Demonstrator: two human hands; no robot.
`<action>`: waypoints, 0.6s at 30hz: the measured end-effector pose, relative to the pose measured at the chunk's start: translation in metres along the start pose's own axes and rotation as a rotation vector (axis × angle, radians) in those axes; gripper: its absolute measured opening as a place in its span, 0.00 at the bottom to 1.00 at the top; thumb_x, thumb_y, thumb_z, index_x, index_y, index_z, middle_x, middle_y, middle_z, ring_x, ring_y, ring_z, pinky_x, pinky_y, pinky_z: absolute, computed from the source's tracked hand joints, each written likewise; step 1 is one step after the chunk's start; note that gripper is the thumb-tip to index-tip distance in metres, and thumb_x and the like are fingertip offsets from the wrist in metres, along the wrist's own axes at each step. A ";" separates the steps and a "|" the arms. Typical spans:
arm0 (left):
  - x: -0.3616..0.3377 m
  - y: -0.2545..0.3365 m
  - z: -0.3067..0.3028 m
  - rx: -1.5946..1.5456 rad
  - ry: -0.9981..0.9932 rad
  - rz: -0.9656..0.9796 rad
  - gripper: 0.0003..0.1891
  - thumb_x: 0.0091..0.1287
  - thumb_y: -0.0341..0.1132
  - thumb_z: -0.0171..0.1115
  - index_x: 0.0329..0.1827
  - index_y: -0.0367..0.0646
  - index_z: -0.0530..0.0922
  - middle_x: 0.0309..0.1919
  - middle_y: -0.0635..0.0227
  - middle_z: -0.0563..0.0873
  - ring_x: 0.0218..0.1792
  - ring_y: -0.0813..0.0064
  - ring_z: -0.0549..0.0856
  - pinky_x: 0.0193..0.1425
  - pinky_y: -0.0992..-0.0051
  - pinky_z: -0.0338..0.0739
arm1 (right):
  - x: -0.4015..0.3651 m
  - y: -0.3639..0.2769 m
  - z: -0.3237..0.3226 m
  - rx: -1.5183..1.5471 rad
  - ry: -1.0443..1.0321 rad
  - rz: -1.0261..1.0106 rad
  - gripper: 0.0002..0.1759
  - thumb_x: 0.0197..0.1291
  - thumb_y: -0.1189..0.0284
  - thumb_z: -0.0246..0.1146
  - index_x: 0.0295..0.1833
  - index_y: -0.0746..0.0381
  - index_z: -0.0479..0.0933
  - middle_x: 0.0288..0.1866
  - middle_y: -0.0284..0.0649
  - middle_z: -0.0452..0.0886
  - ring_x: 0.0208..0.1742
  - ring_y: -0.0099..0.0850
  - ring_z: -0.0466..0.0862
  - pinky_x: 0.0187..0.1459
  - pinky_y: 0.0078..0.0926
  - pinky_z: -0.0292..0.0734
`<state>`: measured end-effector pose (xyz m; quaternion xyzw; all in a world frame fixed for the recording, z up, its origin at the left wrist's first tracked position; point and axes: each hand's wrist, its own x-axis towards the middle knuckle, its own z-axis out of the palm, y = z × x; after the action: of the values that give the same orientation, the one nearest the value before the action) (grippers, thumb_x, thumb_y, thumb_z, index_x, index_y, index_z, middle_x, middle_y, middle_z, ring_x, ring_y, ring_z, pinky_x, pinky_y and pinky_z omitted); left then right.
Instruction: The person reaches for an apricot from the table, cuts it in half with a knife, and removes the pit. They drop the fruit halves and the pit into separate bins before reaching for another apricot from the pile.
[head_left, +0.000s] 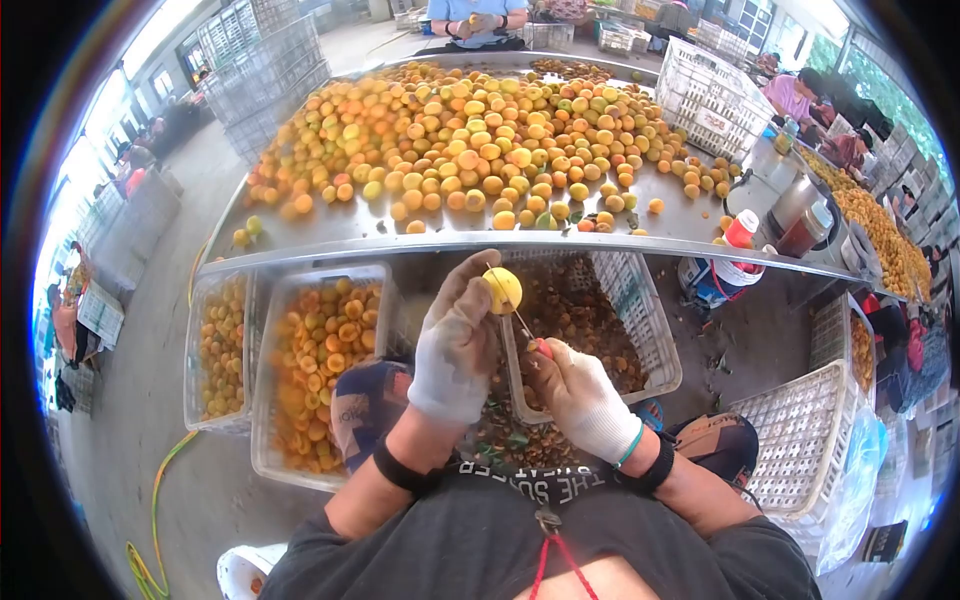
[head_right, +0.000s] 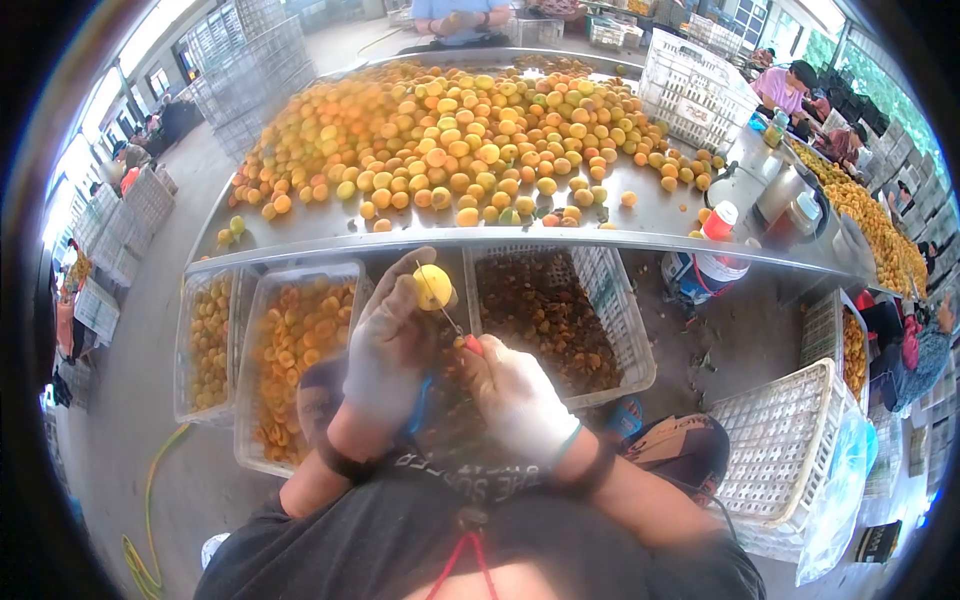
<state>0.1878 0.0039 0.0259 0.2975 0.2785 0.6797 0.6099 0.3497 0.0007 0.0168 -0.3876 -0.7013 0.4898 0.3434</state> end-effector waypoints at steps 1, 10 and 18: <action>0.001 -0.001 -0.003 -0.030 -0.010 -0.003 0.22 0.79 0.48 0.51 0.63 0.39 0.74 0.44 0.66 0.83 0.48 0.74 0.81 0.56 0.73 0.76 | 0.002 0.007 0.000 -0.052 -0.008 0.037 0.13 0.79 0.67 0.52 0.47 0.67 0.76 0.26 0.32 0.74 0.30 0.17 0.70 0.31 0.22 0.70; 0.000 -0.009 0.003 0.241 -0.037 0.031 0.21 0.78 0.51 0.53 0.53 0.40 0.75 0.42 0.66 0.83 0.41 0.78 0.82 0.48 0.76 0.77 | 0.000 0.016 0.009 0.292 0.093 0.080 0.15 0.79 0.69 0.51 0.46 0.70 0.77 0.28 0.32 0.75 0.34 0.18 0.70 0.34 0.21 0.70; -0.006 -0.003 0.013 0.029 0.029 -0.243 0.29 0.73 0.65 0.51 0.46 0.44 0.78 0.37 0.65 0.85 0.34 0.75 0.84 0.34 0.76 0.77 | -0.001 0.005 0.009 -0.034 0.110 -0.029 0.11 0.76 0.70 0.53 0.46 0.68 0.76 0.28 0.47 0.80 0.28 0.32 0.80 0.32 0.29 0.74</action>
<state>0.2000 -0.0019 0.0325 0.2606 0.3311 0.6008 0.6793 0.3430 -0.0030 0.0094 -0.4095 -0.6952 0.4507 0.3820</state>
